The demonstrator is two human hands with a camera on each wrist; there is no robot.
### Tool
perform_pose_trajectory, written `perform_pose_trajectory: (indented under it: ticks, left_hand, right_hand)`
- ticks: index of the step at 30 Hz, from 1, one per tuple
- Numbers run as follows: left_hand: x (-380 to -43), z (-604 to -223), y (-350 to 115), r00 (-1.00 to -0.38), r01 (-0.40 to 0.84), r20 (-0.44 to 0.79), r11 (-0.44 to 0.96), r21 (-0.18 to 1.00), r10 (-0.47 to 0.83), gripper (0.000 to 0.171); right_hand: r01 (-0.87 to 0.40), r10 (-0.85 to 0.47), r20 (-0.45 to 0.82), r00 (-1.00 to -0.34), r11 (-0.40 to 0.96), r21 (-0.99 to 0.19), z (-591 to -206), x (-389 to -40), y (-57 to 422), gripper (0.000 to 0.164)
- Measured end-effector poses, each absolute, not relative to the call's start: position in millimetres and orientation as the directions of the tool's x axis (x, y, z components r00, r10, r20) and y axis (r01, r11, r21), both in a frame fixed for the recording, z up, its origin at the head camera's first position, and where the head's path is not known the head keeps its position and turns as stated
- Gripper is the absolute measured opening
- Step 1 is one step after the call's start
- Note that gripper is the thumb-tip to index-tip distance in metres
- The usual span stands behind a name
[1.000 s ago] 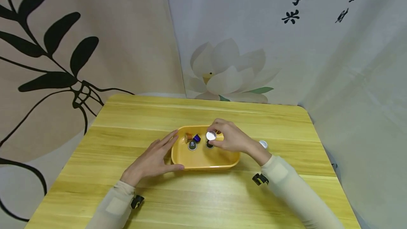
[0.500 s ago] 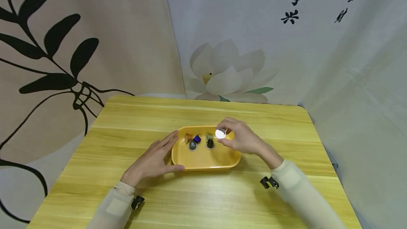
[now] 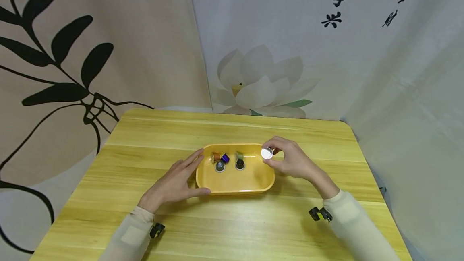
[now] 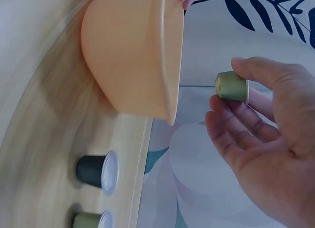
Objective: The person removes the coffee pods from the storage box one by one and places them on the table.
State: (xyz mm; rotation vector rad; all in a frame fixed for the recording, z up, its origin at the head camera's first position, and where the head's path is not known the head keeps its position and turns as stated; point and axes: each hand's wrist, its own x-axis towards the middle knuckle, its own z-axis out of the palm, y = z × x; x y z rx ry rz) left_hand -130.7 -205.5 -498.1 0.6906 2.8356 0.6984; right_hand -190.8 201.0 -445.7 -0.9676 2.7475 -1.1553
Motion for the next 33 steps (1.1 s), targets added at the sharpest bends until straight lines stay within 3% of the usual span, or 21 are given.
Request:
perform_pose_trajectory:
  ticks: [20, 33]
  left_hand:
    - [-130, -499, -206, -0.887, 0.394, -0.031, 0.788, 0.474, 0.462, 0.123]
    - [-130, -498, -204, -0.887, 0.392, -0.03, 0.787, 0.476, 0.46, 0.12]
  right_hand:
    - [-0.51, -0.446, 0.273, -0.852, 0.594, -0.622, -455, -182, 252, 0.032]
    - [-0.461, -0.408, 0.236, -0.882, 0.638, -0.617, -460, -180, 274, 0.034]
